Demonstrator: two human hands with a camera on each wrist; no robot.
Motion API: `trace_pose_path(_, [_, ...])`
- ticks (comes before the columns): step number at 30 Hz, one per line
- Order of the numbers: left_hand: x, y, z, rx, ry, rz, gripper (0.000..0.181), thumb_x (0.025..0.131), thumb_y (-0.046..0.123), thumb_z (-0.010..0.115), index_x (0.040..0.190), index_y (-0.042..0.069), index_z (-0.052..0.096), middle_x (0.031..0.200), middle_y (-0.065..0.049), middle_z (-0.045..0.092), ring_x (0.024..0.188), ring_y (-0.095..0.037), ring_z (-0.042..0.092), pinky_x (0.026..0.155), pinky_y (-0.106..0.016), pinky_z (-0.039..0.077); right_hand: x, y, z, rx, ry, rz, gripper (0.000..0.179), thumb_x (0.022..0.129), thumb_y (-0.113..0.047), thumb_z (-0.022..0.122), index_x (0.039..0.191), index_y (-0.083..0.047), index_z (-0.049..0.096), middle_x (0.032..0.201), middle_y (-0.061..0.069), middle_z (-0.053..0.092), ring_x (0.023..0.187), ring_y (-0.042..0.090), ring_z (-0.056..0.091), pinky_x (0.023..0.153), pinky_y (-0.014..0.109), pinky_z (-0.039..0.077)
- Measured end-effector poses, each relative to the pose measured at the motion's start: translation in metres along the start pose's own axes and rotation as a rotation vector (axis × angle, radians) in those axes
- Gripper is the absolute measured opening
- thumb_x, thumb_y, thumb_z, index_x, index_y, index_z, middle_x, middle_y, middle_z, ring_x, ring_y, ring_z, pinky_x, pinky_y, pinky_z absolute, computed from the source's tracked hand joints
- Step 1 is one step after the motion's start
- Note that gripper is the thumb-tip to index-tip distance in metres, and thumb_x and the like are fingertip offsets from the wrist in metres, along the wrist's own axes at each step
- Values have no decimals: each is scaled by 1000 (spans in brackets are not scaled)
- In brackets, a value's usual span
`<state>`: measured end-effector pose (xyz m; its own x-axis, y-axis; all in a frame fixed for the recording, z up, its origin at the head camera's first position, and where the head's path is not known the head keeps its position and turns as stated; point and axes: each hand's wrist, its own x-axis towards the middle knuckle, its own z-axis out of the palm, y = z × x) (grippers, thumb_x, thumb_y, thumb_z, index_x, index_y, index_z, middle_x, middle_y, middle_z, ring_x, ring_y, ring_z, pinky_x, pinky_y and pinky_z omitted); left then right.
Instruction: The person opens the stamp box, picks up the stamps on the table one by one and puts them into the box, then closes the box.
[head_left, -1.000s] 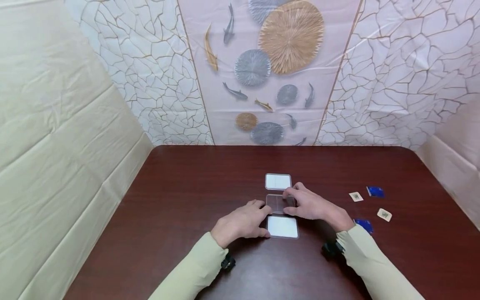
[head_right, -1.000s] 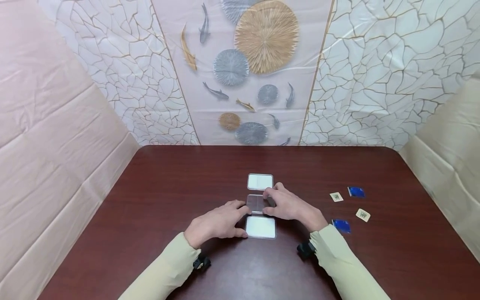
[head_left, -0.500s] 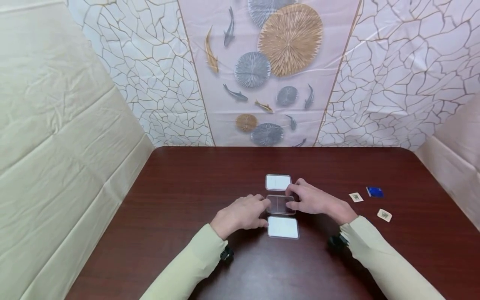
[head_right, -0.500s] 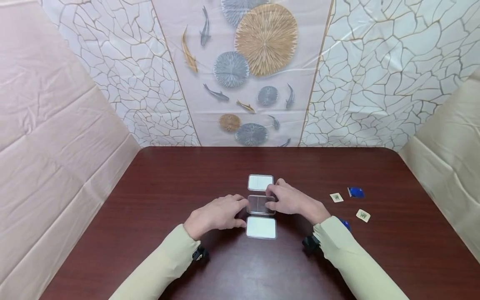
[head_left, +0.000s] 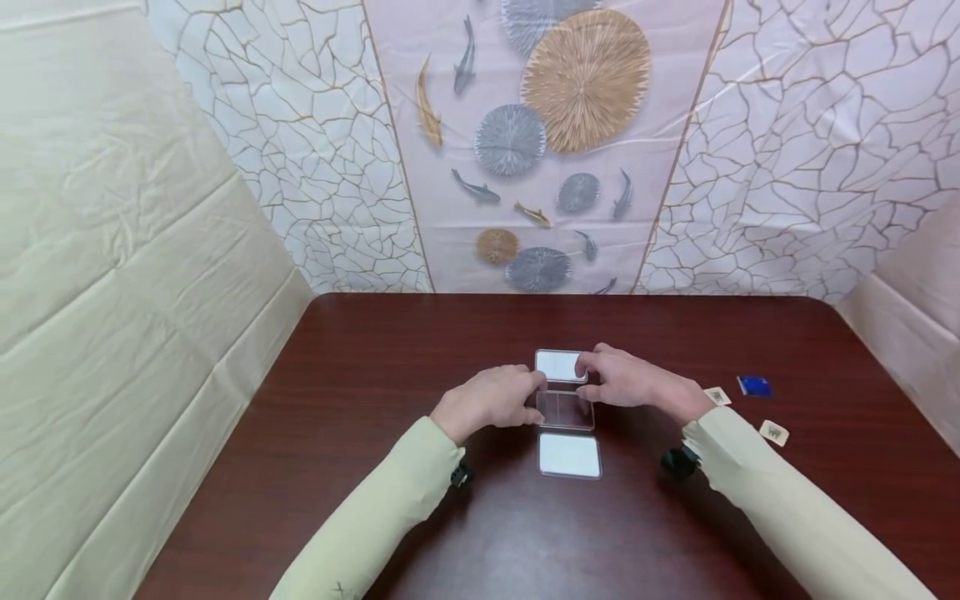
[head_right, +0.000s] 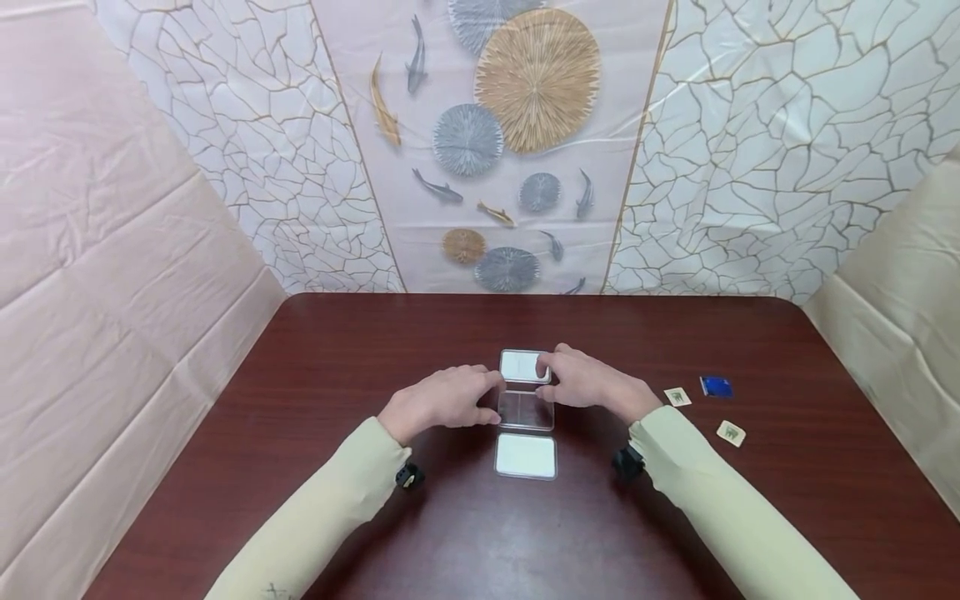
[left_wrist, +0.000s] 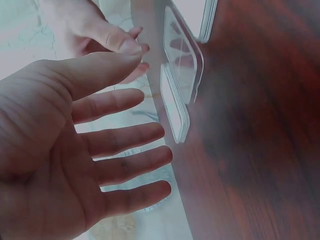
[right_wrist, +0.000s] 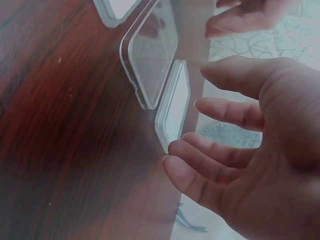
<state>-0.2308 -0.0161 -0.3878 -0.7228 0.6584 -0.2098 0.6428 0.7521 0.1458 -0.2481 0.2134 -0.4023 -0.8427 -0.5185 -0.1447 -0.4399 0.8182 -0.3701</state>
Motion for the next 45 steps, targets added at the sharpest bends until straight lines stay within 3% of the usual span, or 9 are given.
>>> trace_pose_path(6, [13,-8,-4,-66,-32,-38,37,92,38,68,120,16,60,90,3,59,80,-14,56,69,-27,47,7,7,-2,2,-5,11,25,90,-23,68,108,-7,63,102,13,58,86,20,54,77,36,49])
trace_pose_path(13, [30,-18,-1,-106,-39,-52,42,93,37,67,127,15,58,103,1,65,87,-13,59,78,-29,49,15,17,-10,3,39,18,27,90,-22,69,110,-5,63,104,15,62,95,25,59,82,42,51])
trace_pose_path(22, [52,-25,-2,-140,-40,-99,44,93,36,67,131,16,54,108,0,62,93,-13,56,82,-28,48,33,23,-13,16,11,29,32,88,-21,70,113,-2,62,96,11,65,82,19,57,73,34,48])
trace_pose_path(27, [56,-28,-1,-128,-28,-114,46,93,37,66,133,16,54,122,-3,59,107,-15,53,92,-30,47,39,22,-10,30,-19,39,34,87,-21,72,113,-3,61,91,7,67,79,18,56,69,30,46])
trace_pose_path(32, [57,-38,5,-183,-13,-158,49,93,39,66,135,17,53,126,-4,56,112,-19,51,95,-34,47,43,22,-8,22,-25,36,36,87,-23,73,114,-3,60,94,9,66,81,18,56,70,30,46])
trace_pose_path(40, [62,-48,16,-255,1,-246,58,92,43,66,141,20,46,142,-9,43,134,-28,39,104,-47,43,47,24,-7,22,-42,86,49,85,-29,76,123,-5,55,109,16,58,97,25,55,82,39,48])
trace_pose_path(45, [65,-49,17,-230,-19,-263,62,91,46,65,144,21,43,149,-11,38,141,-31,32,110,-50,37,51,25,-5,20,-77,113,56,84,-32,77,128,-6,52,112,15,56,98,25,51,85,40,46])
